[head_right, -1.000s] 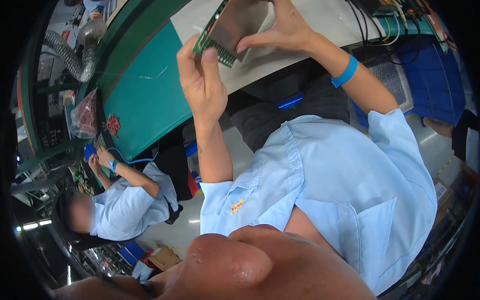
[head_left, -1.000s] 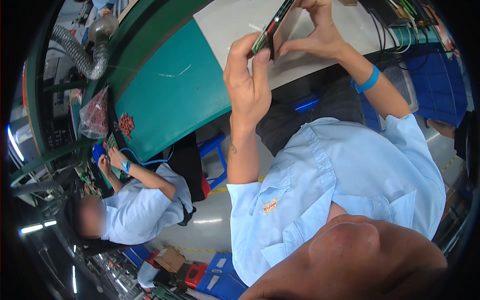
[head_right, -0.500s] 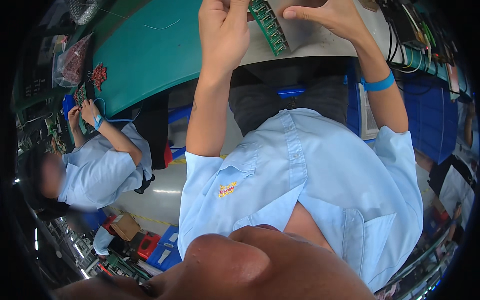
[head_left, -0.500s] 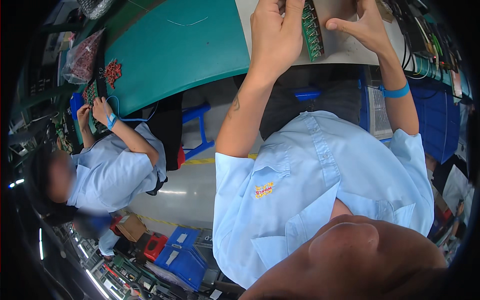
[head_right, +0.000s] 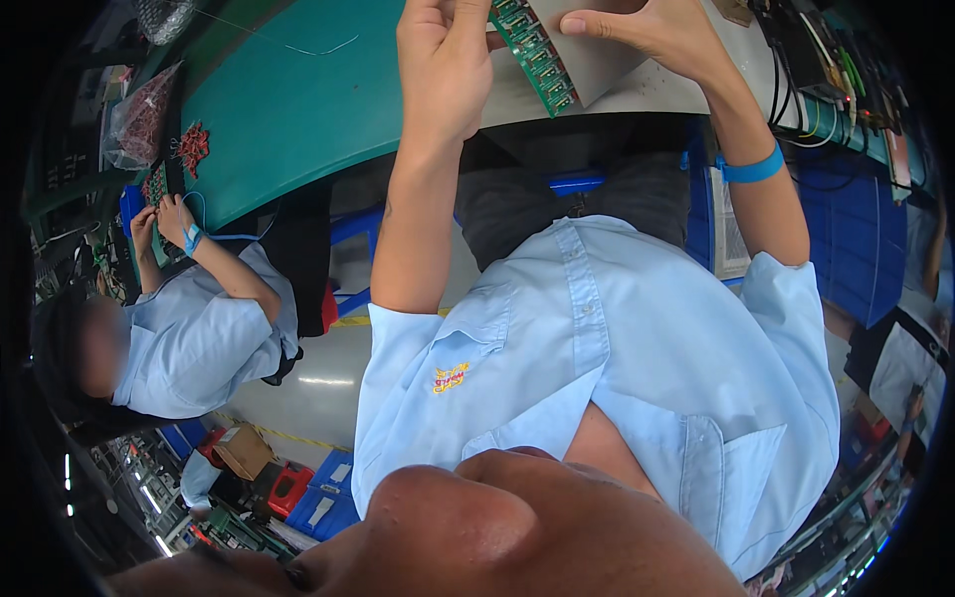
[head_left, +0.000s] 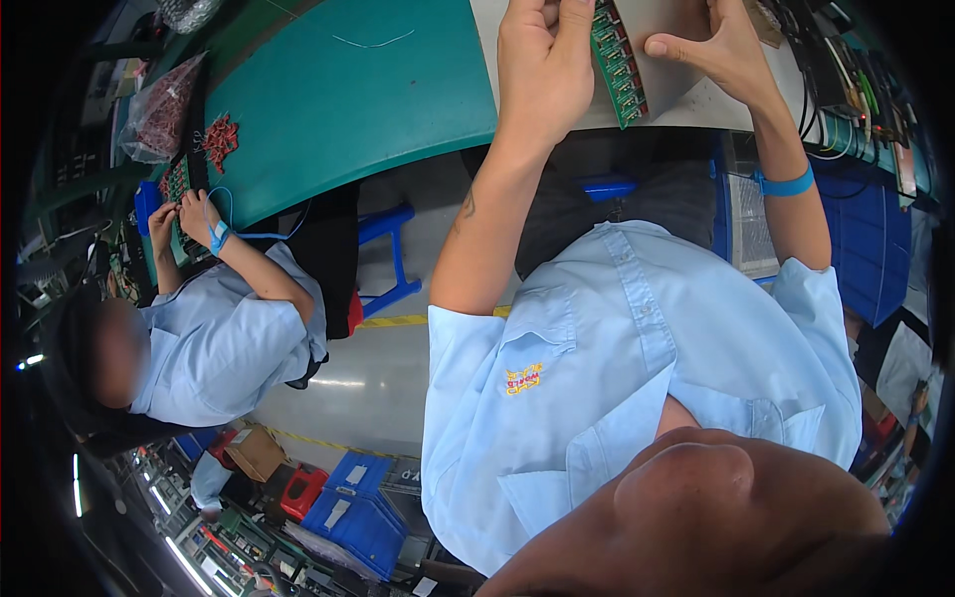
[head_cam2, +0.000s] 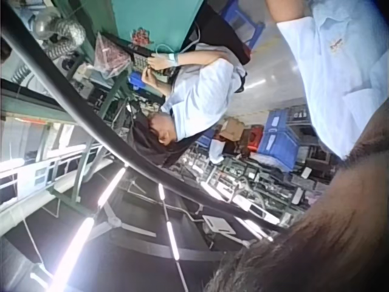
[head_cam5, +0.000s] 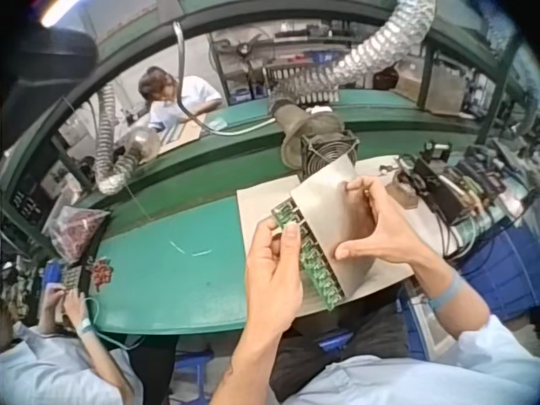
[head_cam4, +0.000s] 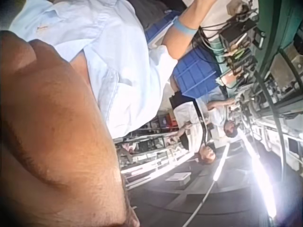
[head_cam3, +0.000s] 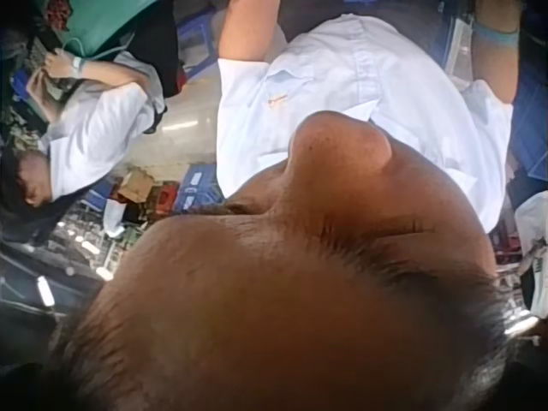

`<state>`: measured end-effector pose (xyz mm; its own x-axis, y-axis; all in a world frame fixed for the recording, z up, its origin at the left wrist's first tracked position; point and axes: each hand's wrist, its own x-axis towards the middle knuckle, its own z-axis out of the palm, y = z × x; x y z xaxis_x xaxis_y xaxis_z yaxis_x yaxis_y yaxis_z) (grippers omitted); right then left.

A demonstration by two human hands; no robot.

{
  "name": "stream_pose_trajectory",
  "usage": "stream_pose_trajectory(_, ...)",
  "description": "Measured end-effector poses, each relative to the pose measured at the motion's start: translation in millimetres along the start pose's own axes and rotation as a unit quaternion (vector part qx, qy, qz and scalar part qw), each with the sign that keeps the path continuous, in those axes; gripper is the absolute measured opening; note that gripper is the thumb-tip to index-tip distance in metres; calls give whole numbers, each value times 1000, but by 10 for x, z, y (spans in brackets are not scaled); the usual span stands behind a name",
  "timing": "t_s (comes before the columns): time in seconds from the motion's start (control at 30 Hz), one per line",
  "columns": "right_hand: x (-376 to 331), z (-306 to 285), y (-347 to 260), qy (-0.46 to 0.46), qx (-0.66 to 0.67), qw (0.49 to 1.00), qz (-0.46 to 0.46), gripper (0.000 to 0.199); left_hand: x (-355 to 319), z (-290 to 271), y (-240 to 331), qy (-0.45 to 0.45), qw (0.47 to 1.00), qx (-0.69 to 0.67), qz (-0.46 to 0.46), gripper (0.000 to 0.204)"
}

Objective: Assembling and inspecting printed circuit boards at a manual assembly station.

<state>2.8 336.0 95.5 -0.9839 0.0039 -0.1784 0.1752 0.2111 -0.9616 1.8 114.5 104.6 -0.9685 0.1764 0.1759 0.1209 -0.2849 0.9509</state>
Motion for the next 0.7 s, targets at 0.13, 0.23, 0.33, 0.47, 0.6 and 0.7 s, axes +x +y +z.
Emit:
stream_pose_trajectory(0.13, 9, 0, -193, -101, 54, 990, 87, 99, 31, 31, 19, 24, 998, -47, -30, 21)
stream_pose_trajectory(0.23, 30, -7, -214, -117, 58, 987, 93, 99, 45, 41, 7, 41, 995, -71, -50, 21)
stream_pose_trajectory(0.33, 56, 11, -127, -66, 20, 997, 26, 100, 48, 30, -24, 70, 989, -94, -86, 20)
stream_pose_trajectory(0.47, 85, 22, -39, -1, -29, 997, -66, 101, 50, 2, 21, 31, 997, -52, -54, 21)
stream_pose_trajectory(0.6, 84, 44, -45, 17, -55, 992, -112, 101, 7, -42, 114, -8, 998, -39, -39, 22)
stream_pose_trajectory(0.7, 50, 61, -69, 21, -69, 988, -135, 102, -23, -66, 191, -36, 998, -42, -35, 24)
